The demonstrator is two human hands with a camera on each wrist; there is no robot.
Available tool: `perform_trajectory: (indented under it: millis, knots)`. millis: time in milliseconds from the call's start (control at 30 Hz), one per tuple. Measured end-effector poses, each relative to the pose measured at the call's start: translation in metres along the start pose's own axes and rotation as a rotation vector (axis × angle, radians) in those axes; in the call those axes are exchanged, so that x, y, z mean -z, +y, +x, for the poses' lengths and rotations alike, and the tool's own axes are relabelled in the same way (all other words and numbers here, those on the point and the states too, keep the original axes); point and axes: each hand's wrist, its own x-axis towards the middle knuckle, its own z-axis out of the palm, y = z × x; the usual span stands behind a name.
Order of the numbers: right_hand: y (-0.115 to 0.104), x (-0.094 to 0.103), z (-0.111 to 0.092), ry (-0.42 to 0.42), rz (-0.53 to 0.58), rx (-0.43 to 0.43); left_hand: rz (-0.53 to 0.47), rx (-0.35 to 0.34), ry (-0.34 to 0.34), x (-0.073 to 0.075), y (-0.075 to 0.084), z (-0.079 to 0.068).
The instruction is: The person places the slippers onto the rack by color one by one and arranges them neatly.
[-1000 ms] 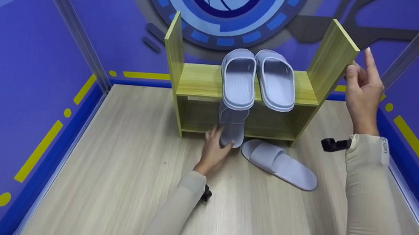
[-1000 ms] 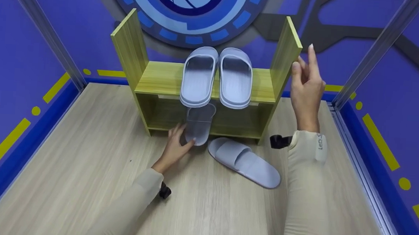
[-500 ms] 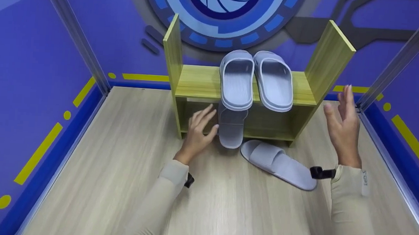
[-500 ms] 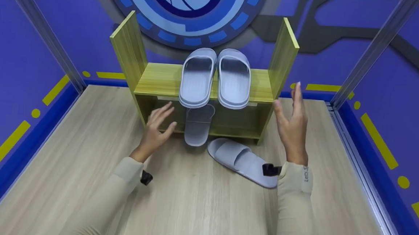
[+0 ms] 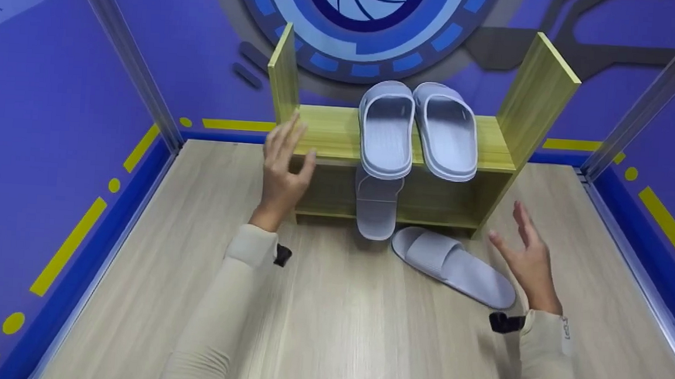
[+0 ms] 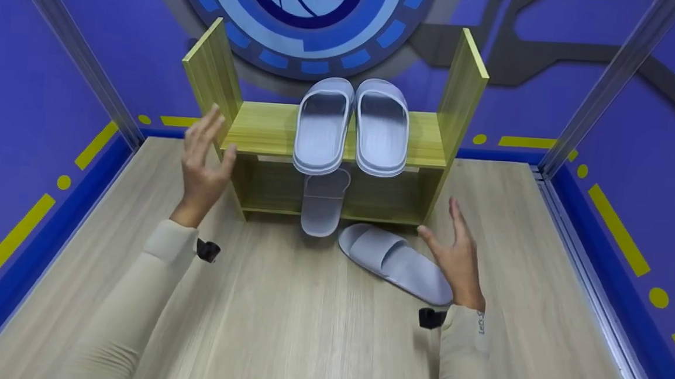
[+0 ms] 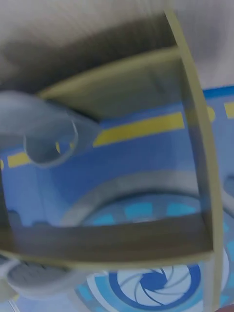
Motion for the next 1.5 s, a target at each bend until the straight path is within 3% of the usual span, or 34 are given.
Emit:
perform_trajectory:
  millis: [300, 567, 700, 900, 1167, 1500]
  knots:
    - [0.033, -0.01, -0.026, -0.284, -0.097, -0.163, -0.032, 0.199, -0.015, 0.013, -0.002, 0.036]
    - [0.045, -0.012, -0.04, -0.361, -0.14, -0.244, -0.03, 0.361, -0.069, 0.023, -0.013, 0.067]
    - [0.05, -0.012, -0.045, -0.384, -0.157, -0.263, -0.032, 0.361, -0.107, 0.025, -0.019, 0.076]
    - [0.055, -0.011, -0.051, -0.389, -0.168, -0.25, -0.073, 0.353, -0.101, 0.026, -0.023, 0.083]
    - [0.061, -0.011, -0.057, -0.402, -0.146, -0.22, -0.139, 0.404, -0.101, 0.024, -0.027, 0.092]
    - [0.065, -0.006, -0.06, -0.425, -0.154, -0.237, -0.22, 0.362, -0.08, 0.026, -0.03, 0.095]
